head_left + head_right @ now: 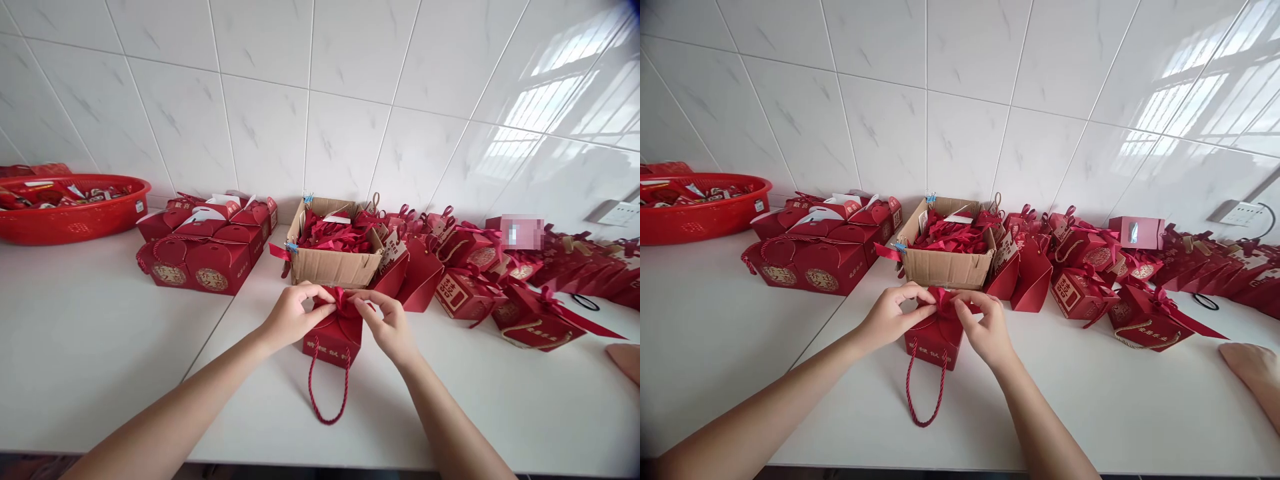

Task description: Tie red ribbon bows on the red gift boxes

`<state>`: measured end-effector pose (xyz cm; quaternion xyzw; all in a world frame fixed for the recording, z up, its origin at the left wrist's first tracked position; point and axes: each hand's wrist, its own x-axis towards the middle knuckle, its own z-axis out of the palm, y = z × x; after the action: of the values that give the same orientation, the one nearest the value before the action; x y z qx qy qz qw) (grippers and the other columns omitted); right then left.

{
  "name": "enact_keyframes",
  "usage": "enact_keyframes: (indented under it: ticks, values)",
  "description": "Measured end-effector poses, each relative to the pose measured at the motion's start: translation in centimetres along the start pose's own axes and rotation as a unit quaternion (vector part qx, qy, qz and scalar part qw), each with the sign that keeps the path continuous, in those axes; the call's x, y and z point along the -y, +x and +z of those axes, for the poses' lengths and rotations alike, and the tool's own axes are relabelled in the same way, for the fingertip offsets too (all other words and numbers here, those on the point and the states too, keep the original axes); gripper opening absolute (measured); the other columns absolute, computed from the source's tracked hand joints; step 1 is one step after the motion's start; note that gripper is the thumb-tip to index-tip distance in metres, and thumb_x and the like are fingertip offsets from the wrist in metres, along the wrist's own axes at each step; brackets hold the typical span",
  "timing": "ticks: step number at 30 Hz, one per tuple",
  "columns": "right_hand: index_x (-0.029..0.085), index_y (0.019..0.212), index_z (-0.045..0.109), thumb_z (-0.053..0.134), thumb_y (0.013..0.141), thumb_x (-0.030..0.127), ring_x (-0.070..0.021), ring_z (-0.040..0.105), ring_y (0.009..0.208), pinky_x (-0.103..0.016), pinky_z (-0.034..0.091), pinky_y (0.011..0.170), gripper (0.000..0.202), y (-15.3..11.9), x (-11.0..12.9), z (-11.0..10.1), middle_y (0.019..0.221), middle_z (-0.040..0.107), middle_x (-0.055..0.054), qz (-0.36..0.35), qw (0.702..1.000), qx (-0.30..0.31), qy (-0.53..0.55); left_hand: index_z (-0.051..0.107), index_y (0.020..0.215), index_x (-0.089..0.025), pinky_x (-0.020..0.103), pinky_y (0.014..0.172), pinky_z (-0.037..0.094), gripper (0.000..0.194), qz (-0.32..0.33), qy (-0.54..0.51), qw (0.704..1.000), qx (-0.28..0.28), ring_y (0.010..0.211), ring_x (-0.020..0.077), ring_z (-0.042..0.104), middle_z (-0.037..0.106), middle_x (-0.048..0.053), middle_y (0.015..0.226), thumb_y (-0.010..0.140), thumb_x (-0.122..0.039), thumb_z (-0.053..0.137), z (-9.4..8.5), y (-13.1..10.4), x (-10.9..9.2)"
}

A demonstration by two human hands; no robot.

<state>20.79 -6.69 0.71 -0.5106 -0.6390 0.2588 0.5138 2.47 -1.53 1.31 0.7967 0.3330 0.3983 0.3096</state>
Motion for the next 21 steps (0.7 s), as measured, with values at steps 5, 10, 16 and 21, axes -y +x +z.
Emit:
enact_keyframes:
  ticks: [5,10,16,21]
  values:
    - [0.024,0.096,0.066,0.055,0.08,0.017,-0.0223,0.064,0.089,-0.05,0.029,0.1,0.021,0.3,0.8,-0.7,0.093,0.072,-0.003,-0.086,0.967,0.006,-0.238,0.067,0.079,-0.019,0.03,0.078,0.049,0.009,-0.016,0.008,0.998,0.063,0.081,0.0178,0.064,0.071,0.002,0.083,0.08,-0.026,0.062,-0.7,1.0,-0.6]
    - [0.021,0.094,0.065,0.061,0.079,0.024,-0.0192,0.061,0.064,-0.033,0.041,0.07,0.016,0.6,4.8,-2.7,0.07,0.069,-0.002,-0.052,0.918,0.125,-0.372,0.068,0.081,-0.018,0.028,0.072,0.052,0.01,-0.03,0.031,0.985,0.166,0.082,0.0197,0.067,0.073,0.004,0.086,0.079,-0.025,0.06,-1.5,3.2,-1.9]
    - [0.022,0.079,0.066,0.05,0.086,0.018,-0.0146,0.056,0.059,-0.025,0.036,0.053,0.018,3.5,8.0,-5.8,0.069,0.066,0.0,-0.048,0.918,0.134,-0.371,0.066,0.075,-0.021,0.026,0.067,0.05,0.007,-0.058,0.077,0.968,0.232,0.078,0.0198,0.069,0.073,0.001,0.081,0.076,-0.021,0.059,-2.1,4.9,-3.1]
    - [0.019,0.086,0.062,0.05,0.083,0.011,-0.0115,0.057,0.068,-0.022,0.042,0.059,0.015,5.5,6.1,-4.9,0.08,0.066,0.001,-0.105,0.945,0.244,-0.192,0.065,0.075,-0.021,0.025,0.063,0.048,0.006,-0.035,0.066,0.966,0.247,0.073,0.0182,0.067,0.072,-0.001,0.079,0.077,-0.022,0.059,-2.4,4.8,-3.3]
